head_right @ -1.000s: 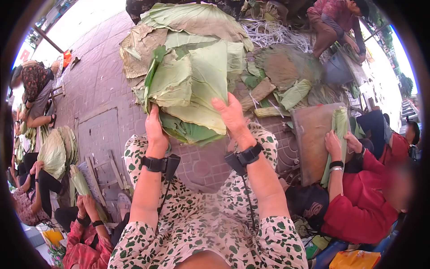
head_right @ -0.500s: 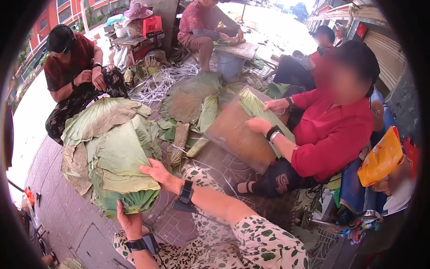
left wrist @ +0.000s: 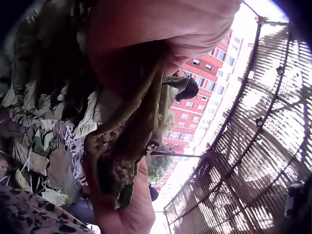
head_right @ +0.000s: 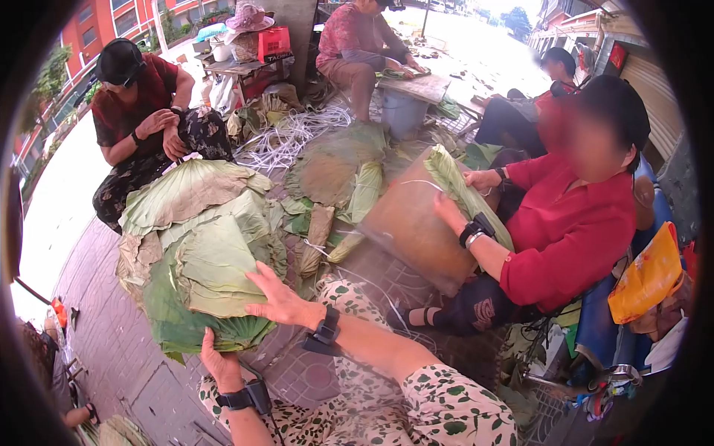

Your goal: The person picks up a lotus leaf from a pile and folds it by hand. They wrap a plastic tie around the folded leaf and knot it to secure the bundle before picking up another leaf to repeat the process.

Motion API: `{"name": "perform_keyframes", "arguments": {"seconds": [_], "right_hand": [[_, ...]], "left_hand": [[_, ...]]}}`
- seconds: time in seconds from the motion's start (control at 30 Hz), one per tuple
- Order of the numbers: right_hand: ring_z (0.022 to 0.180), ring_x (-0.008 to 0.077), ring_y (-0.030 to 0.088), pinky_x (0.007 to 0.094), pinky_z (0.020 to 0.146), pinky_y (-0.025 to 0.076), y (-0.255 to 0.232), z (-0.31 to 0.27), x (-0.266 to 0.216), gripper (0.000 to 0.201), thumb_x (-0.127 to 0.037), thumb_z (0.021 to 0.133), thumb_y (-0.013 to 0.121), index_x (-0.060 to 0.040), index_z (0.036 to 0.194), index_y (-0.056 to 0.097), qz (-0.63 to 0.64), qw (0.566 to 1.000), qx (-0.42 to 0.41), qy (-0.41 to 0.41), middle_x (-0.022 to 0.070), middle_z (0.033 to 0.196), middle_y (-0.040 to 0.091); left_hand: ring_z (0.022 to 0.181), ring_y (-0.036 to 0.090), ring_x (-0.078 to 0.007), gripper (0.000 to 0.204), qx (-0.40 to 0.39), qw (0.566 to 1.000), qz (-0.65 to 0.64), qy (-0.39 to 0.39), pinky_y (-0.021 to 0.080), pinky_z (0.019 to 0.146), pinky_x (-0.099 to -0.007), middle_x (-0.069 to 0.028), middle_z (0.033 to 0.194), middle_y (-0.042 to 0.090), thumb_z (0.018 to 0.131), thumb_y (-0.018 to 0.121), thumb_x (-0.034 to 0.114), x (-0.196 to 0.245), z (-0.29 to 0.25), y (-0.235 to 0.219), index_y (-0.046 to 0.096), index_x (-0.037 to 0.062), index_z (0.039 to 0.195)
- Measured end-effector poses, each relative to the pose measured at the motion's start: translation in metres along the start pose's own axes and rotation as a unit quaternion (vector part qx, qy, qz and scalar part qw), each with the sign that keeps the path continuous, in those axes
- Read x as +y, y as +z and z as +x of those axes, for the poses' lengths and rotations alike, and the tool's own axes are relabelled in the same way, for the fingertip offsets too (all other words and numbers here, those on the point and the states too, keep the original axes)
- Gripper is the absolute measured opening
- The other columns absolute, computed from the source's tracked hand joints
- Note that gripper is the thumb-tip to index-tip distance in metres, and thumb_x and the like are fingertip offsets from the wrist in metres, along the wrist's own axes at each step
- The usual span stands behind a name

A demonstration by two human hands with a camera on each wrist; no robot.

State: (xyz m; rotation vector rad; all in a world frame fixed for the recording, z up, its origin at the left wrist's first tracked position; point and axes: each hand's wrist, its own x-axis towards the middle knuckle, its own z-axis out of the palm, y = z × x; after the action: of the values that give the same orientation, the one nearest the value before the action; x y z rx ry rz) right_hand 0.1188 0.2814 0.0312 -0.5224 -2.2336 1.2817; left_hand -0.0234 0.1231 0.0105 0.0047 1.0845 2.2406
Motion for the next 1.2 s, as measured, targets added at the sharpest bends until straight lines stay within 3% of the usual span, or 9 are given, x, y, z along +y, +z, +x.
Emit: {"name": "perform_keyframes", "arguments": {"seconds": [0.27,0.43,0.5,0.53,0.6,0.67,0.97,1.03,1.2], "right_hand": [[0.127,0.0426,0.027,0.0409,0.106,0.025,0.018,0.002,0.005,0.073,-0.026,0.076,0.067,-0.0001,0.133,0.031,-0.063,0.998,-0.024,-0.009,0.0288,0.139,0.021],[0.106,0.0317,0.051,0.0358,0.090,0.041,0.021,0.012,0.012,0.042,-0.012,0.081,0.060,0.0003,0.119,0.047,0.016,0.994,0.102,0.030,0.0207,0.115,0.050],[0.097,0.0159,0.055,0.0322,0.085,0.044,0.008,0.017,-0.005,0.026,-0.018,0.092,0.051,-0.0023,0.112,0.054,0.235,0.946,0.170,0.148,0.0059,0.103,0.061],[0.095,0.0168,0.056,0.0343,0.082,0.047,0.010,0.021,0.008,0.027,-0.019,0.092,0.050,-0.0043,0.115,0.053,0.524,0.819,0.185,0.144,0.0065,0.106,0.060],[0.097,0.0214,0.057,0.0395,0.082,0.048,-0.013,0.020,-0.007,0.031,-0.021,0.093,0.048,-0.0058,0.119,0.048,0.633,0.740,0.159,0.160,0.0071,0.112,0.057],[0.100,0.0220,0.056,0.0404,0.090,0.045,-0.014,0.022,-0.005,0.031,-0.024,0.092,0.050,-0.0070,0.118,0.049,0.648,0.730,0.143,0.161,0.0067,0.112,0.057],[0.106,0.0185,0.051,0.0331,0.093,0.040,0.000,0.022,-0.009,0.042,-0.013,0.084,0.063,-0.0023,0.121,0.046,0.564,0.806,0.069,0.167,0.0083,0.118,0.053],[0.110,0.0178,0.049,0.0299,0.095,0.037,0.003,0.021,-0.007,0.052,-0.015,0.081,0.066,0.0017,0.125,0.043,0.405,0.908,0.022,0.100,0.0103,0.121,0.052],[0.108,0.0173,0.050,0.0289,0.093,0.038,0.023,0.018,0.021,0.055,-0.015,0.080,0.066,0.0040,0.126,0.042,0.200,0.971,0.050,0.126,0.0109,0.119,0.053]], "left_hand": [[0.102,0.053,-0.0189,0.041,-0.027,0.999,0.001,-0.035,0.041,0.091,-0.0350,-0.0055,0.115,0.054,0.082,0.061,0.011,0.004,-0.006,0.012,0.047,0.0024,0.120],[0.100,0.054,-0.0178,0.032,-0.053,0.996,-0.013,-0.067,0.042,0.090,-0.0346,-0.0047,0.108,0.057,0.084,0.061,0.013,0.005,-0.010,0.016,0.052,0.0020,0.112],[0.098,0.054,-0.0175,0.026,-0.059,0.994,-0.053,-0.071,0.043,0.089,-0.0341,-0.0044,0.105,0.059,0.084,0.060,0.013,0.010,-0.008,0.015,0.055,0.0019,0.107],[0.097,0.055,-0.0174,0.023,-0.062,0.992,-0.081,-0.075,0.043,0.089,-0.0337,-0.0044,0.104,0.059,0.085,0.060,0.013,0.013,-0.007,0.014,0.056,0.0020,0.105],[0.096,0.056,-0.0175,0.024,-0.071,0.988,-0.107,-0.091,0.043,0.088,-0.0338,-0.0044,0.104,0.059,0.085,0.060,0.012,0.013,-0.007,0.015,0.055,0.0033,0.107],[0.098,0.055,-0.0175,0.027,-0.046,0.992,-0.094,-0.073,0.043,0.089,-0.0346,-0.0045,0.106,0.058,0.084,0.060,0.010,0.005,-0.006,0.015,0.054,0.0051,0.110],[0.101,0.055,-0.0199,0.031,-0.037,0.994,-0.093,-0.052,0.043,0.091,-0.0359,-0.0066,0.110,0.057,0.083,0.060,0.008,0.011,0.001,0.014,0.052,0.0023,0.113],[0.100,0.055,-0.0197,0.032,-0.034,0.997,-0.060,-0.032,0.043,0.091,-0.0350,-0.0067,0.110,0.057,0.083,0.060,0.007,0.014,-0.004,0.017,0.052,0.0022,0.113],[0.099,0.056,-0.0191,0.033,-0.114,0.978,0.173,0.006,0.045,0.088,-0.0346,-0.0074,0.107,0.059,0.081,0.063,0.009,0.018,-0.019,0.022,0.053,0.0017,0.112]]}}
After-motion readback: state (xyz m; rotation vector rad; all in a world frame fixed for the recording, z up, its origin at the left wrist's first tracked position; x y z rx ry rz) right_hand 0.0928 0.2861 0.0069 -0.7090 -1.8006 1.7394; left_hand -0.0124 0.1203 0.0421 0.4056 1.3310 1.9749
